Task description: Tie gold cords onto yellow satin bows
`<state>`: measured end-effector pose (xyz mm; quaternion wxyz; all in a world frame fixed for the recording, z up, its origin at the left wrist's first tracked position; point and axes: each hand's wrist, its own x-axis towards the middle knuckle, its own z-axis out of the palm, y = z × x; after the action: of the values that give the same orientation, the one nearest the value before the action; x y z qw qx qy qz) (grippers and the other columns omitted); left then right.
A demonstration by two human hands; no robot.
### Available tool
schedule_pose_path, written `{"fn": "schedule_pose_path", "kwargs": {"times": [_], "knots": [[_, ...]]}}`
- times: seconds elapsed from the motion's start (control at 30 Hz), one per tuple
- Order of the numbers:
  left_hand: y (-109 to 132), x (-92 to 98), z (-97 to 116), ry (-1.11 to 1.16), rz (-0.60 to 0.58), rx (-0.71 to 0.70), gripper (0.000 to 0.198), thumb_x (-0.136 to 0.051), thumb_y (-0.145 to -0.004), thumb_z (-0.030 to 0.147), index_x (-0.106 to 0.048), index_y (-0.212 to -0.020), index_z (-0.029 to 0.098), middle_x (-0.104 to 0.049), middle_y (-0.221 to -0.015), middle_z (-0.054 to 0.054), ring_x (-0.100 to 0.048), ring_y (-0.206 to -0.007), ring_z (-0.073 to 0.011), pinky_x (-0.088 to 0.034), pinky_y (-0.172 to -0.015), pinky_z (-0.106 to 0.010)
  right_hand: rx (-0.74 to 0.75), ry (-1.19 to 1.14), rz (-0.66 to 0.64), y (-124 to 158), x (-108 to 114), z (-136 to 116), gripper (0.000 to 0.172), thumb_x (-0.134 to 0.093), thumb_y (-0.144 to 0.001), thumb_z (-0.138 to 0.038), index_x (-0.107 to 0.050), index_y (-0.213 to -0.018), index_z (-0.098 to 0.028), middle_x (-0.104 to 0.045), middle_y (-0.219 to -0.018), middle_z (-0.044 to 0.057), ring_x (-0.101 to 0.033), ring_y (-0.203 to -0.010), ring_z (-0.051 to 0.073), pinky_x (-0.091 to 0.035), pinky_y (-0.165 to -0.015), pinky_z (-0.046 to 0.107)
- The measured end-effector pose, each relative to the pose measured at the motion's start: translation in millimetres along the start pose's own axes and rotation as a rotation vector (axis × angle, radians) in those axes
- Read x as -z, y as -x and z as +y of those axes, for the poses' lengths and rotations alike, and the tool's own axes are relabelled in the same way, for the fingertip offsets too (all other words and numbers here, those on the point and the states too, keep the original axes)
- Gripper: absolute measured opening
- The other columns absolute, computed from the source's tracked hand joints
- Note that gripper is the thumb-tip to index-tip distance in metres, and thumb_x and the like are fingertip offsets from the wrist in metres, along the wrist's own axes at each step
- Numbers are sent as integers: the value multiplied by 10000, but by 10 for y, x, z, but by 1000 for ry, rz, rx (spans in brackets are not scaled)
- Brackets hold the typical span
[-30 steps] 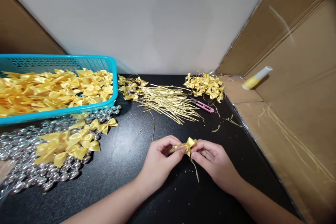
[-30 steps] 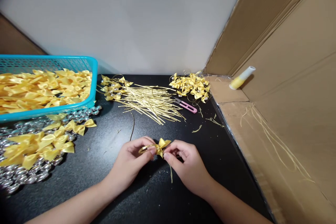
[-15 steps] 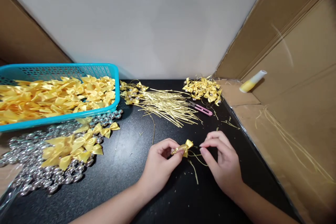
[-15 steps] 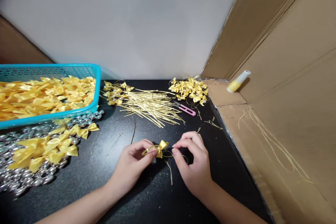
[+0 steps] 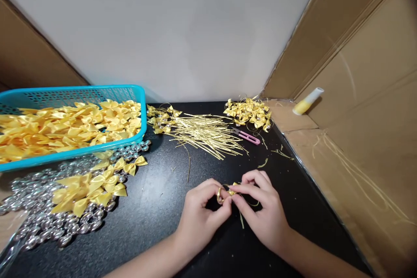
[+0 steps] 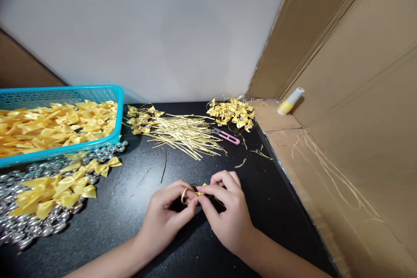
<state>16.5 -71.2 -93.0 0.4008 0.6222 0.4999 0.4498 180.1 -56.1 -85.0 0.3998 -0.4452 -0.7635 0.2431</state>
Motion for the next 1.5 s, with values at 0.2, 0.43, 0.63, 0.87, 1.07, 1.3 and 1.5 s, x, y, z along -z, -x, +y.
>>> {"fn": "schedule_pose_path", "kwargs": {"times": [0.2,0.43,0.63,0.87,1.07,1.3,1.5], "knots": [[-18,8,-1,23,1,39,154,-613,-790,145,-612,-637,161,-613,-660,-12,-570,-636,-138,-434,-622,-235,-77,-64,-76,-19,-2,16,123,-612,-845,-136,-685,-813,-229,-548,-816,30,-516,-821,187,-443,-718,316],[-28,-7,-23,43,24,132,204,-592,-794,193,-555,-596,164,-593,-633,-11,-547,-626,-141,-427,-603,-236,-38,-282,90,-7,103,4,127,-611,-867,-182,-640,-754,-231,-559,-846,32,-541,-845,181,-460,-761,328],[-49,-18,-51,81,88,175,198,-599,-780,232,-565,-597,163,-591,-631,-13,-536,-612,-137,-425,-578,-225,-30,-755,145,-41,446,-47,105,-569,-924,-207,-629,-910,-292,-726,-883,11,-620,-609,121,-499,-556,258],[-76,-2,-45,59,105,195,198,-599,-764,241,-584,-586,155,-589,-613,-16,-526,-588,-132,-413,-554,-218,-137,-891,422,-141,792,-103,124,-778,-755,-247,-666,-767,-300,-629,-630,-43,-568,-499,93,-465,-432,189],[-91,-4,-34,117,105,237,193,-613,-753,259,-578,-596,153,-593,-619,-17,-540,-599,-134,-435,-570,-221,-229,-1058,528,-212,915,-4,225,-877,-607,-172,-704,-717,-267,-583,-596,-43,-545,-497,48,-482,-423,106],[-86,6,-42,135,96,251,189,-625,-745,259,-584,-595,151,-598,-611,-17,-539,-594,-132,-431,-565,-219,-308,-1346,761,-374,1043,-92,354,-919,-428,-39,-670,-614,-208,-584,-529,-108,-563,-417,-2,-472,-360,17],[-87,8,-39,141,89,255,184,-630,-736,252,-589,-589,150,-594,-600,-11,-530,-580,-124,-422,-552,-211,-356,-1520,944,-466,1163,-113,331,-858,-529,33,-638,-642,-188,-588,-549,-112,-584,-421,12,-490,-367,25]]}}
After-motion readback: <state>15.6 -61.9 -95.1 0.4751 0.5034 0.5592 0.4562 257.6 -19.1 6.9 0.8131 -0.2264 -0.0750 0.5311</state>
